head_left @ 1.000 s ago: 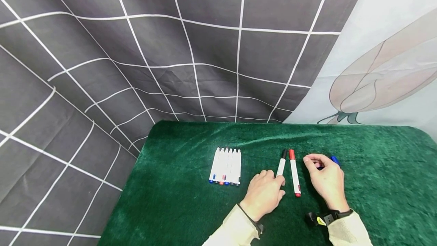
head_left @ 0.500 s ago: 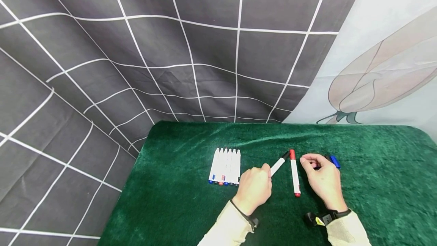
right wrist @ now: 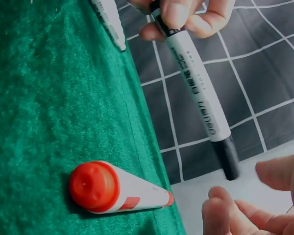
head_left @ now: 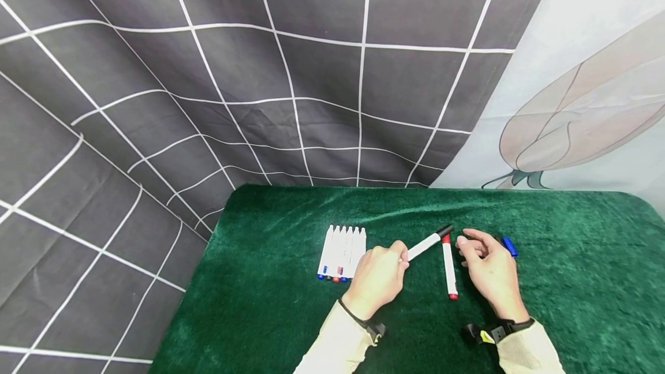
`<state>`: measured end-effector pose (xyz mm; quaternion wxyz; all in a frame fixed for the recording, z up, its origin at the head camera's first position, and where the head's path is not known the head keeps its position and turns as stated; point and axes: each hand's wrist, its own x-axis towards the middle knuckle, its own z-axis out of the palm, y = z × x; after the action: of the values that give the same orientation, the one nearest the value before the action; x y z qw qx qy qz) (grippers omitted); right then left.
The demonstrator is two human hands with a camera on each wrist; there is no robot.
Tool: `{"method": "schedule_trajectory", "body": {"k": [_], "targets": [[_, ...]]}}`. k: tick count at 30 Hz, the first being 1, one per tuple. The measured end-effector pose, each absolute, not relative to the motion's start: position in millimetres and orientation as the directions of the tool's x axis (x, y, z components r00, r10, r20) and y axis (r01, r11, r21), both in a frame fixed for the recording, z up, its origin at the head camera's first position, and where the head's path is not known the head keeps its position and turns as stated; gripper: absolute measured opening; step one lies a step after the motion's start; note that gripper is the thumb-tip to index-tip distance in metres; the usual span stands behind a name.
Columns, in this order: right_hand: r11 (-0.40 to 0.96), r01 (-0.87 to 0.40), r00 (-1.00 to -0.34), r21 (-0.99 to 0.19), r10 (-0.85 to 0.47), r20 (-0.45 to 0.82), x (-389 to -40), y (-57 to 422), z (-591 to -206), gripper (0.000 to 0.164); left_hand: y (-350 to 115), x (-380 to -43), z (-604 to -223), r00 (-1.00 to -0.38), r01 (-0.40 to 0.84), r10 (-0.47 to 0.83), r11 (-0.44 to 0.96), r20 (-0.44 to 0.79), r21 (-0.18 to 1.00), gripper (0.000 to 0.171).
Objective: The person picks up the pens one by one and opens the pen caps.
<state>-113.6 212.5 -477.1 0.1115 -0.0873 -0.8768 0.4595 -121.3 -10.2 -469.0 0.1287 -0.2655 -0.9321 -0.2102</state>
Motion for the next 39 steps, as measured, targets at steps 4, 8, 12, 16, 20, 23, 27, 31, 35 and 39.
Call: {"method": "schedule_trajectory", "body": {"k": [4,8,12,16,20,23,27,31,35,39], "targets": [[0.443,0.065,-0.975,-0.894,0.219,0.037,-115.0,213.8,-474.0,0.048,-15.4,-123.4,-464.7,-0.796,0.598,0.489,0.725,0.355,0.342,0.009],[0.341,0.078,-0.986,-0.937,0.165,-0.022,-115.2,216.6,-471.5,0.05,-19.6,-124.6,-460.8,-0.779,0.622,0.515,0.707,0.358,0.337,0.008],[0.316,0.097,-0.99,-0.944,0.126,-0.059,-115.1,218.2,-470.5,0.048,-22.8,-125.9,-459.2,-0.771,0.631,0.523,0.706,0.364,0.32,0.008],[0.322,0.104,-0.992,-0.941,0.097,-0.076,-115.9,218.5,-470.5,0.042,-26.0,-128.3,-460.1,-0.773,0.625,0.519,0.719,0.364,0.302,0.008],[0.308,0.089,-0.996,-0.947,0.039,-0.081,-115.6,217.1,-470.7,0.038,-29.0,-130.7,-460.8,-0.778,0.615,0.506,0.732,0.373,0.291,0.012],[0.321,0.085,-0.996,-0.943,-0.011,-0.094,-114.0,214.9,-470.1,0.037,-31.1,-132.2,-460.5,-0.769,0.621,0.505,0.735,0.391,0.272,0.015],[0.371,0.083,-0.994,-0.925,-0.04,-0.105,-111.0,209.9,-467.8,0.036,-33.2,-132.9,-460.3,-0.763,0.617,0.497,0.75,0.413,0.238,0.018],[0.364,0.104,-0.993,-0.925,-0.021,-0.12,-108.2,203.3,-466.2,0.037,-31.3,-131.6,-459.7,-0.767,0.595,0.471,0.776,0.435,0.21,0.017],[0.281,0.132,-0.99,-0.951,-0.014,-0.141,-106.6,193.7,-466.2,0.036,-24.7,-129.3,-459.4,-0.729,0.624,0.499,0.766,0.469,0.155,0.022],[0.223,0.122,-0.99,-0.967,-0.037,-0.134,-105.2,184.2,-468.3,0.033,-18.2,-126.9,-460.4,-0.679,0.669,0.548,0.736,0.49,0.105,0.025]]}}
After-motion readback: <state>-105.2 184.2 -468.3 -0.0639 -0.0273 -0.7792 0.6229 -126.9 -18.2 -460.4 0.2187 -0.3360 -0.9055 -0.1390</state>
